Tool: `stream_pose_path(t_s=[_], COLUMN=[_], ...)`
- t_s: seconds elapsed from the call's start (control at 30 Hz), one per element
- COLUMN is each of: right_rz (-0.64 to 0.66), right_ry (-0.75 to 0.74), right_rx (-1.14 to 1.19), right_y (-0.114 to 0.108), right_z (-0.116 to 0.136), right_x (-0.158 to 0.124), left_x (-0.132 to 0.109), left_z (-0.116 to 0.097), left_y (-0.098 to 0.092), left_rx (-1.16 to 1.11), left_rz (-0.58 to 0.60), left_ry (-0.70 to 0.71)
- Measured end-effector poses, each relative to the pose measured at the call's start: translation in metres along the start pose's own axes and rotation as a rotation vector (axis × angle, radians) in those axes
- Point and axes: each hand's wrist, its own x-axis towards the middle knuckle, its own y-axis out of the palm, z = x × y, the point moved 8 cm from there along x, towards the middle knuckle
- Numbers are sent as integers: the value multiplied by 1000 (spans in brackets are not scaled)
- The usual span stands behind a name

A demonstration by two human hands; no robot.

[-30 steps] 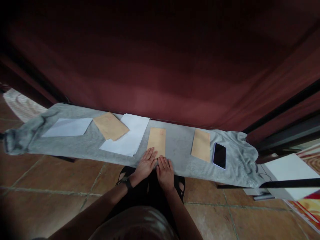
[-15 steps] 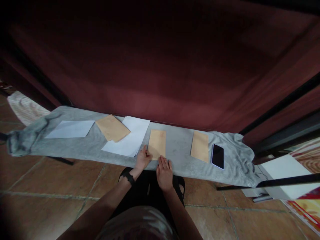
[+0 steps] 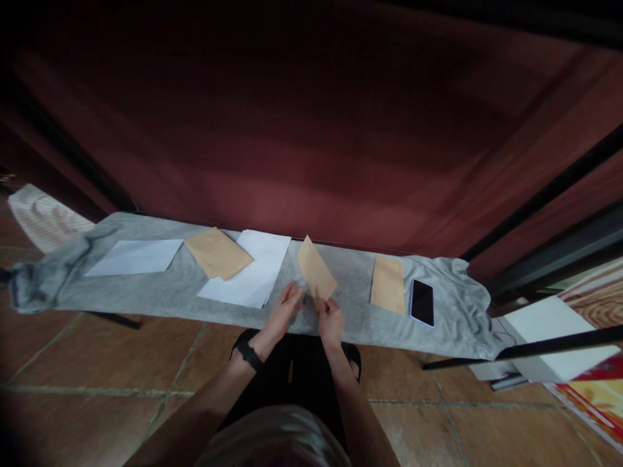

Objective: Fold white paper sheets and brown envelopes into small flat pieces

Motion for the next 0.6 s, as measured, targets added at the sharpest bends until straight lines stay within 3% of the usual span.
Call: stream_pose_path(t_s=[0.1, 0.23, 0.37, 0.5, 0.6], right_rz=[12, 70, 142, 186, 121], right_ry=[68, 234, 232, 206, -37], right_rx=[197, 557, 496, 366, 80], right_y=[9, 29, 37, 29, 8], right_z=[-5, -18, -22, -27, -14], right_x=[-3, -16, -25, -29, -25], left_x=[-3, 3, 19, 32, 33], left_z=[22, 34, 35, 25, 17], left_y=[7, 14, 7, -12, -24], left_rx=[-59, 50, 203, 371, 496], left_rz=[44, 57, 21, 12, 7], left_ry=[-109, -70, -54, -12, 35])
